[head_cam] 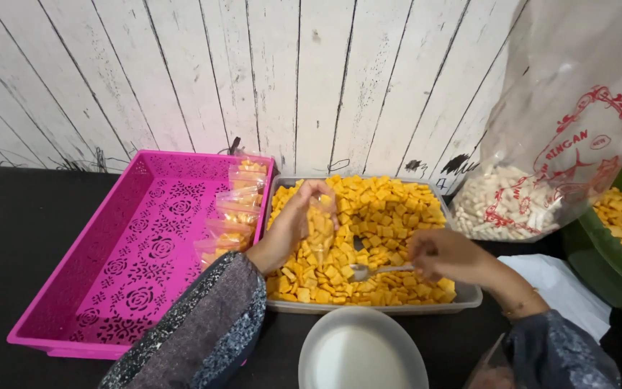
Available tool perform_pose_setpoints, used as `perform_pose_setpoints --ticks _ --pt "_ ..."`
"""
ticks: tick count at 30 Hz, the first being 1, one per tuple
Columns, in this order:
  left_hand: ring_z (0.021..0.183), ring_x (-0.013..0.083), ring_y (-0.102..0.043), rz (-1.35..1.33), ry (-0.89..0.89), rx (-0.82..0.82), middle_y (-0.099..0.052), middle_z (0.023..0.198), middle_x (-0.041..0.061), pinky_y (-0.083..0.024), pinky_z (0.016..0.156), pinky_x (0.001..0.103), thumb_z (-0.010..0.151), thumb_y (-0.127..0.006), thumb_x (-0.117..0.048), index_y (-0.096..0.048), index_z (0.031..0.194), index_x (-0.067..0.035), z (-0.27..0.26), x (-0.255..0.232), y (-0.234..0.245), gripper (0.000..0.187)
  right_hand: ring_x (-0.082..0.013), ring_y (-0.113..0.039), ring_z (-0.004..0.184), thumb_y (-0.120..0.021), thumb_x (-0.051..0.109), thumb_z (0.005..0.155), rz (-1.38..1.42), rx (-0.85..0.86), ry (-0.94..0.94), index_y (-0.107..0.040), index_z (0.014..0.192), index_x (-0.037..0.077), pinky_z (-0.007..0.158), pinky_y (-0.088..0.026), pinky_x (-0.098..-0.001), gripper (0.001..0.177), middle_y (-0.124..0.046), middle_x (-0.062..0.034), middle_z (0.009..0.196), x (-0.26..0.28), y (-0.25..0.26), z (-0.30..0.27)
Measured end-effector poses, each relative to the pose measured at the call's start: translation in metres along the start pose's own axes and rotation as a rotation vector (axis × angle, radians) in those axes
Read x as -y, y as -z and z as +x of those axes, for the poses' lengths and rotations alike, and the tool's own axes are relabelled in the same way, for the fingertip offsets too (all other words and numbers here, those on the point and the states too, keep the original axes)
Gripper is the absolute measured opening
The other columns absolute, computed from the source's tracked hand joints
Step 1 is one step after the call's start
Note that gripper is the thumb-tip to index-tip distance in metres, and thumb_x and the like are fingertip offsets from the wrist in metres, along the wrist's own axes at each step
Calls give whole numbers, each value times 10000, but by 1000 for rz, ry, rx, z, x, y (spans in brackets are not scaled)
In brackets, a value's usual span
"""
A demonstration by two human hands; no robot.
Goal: Filling small plastic bags with snacks, weighing them on a digital scale, and organizing them into a pink tray.
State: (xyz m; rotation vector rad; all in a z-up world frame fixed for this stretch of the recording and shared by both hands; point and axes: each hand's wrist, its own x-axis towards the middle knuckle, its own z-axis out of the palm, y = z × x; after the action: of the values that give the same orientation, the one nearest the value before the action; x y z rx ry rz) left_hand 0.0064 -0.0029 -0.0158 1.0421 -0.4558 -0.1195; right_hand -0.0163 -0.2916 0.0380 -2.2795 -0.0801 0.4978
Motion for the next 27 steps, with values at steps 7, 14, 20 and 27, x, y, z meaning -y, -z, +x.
perform_pose_setpoints --ticks 7,14,20,27 --pt "1039 246 -560 106 -31 17 -486 1225 142 -493 929 352 968 -446 -498 -360 1429 -79 7 14 7 628 -302 -718 880 -516 370 918 -648 63 -22 -652 950 127 756 -555 -363 280 -710 -77 861 10 -14 -8" --pt "1142 246 -405 451 -70 132 -427 1251 134 -334 1046 376 985 -350 -651 -150 1579 -99 -19 -31 -28 835 -283 -680 1130 -701 413 920 -247 -379 521 -623 1252 174 902 -575 -400 417 -639 -47 1238 88 -64 -33" --pt "1123 237 -546 351 -94 86 -555 1230 141 -442 987 382 888 -345 -777 -274 1564 -105 -14 -32 -22 955 -242 -712 911 -663 316 940 -313 -489 685 -681 969 187 766 -576 -354 134 -610 17 952 70 -63 1" --pt "1013 234 -667 382 -159 -115 -676 1077 120 -538 863 348 1003 -325 -650 -580 1387 -93 23 -7 54 723 -198 -758 657 -812 187 819 80 -89 443 -789 857 72 712 -595 -319 123 -745 -83 682 71 -34 -75"
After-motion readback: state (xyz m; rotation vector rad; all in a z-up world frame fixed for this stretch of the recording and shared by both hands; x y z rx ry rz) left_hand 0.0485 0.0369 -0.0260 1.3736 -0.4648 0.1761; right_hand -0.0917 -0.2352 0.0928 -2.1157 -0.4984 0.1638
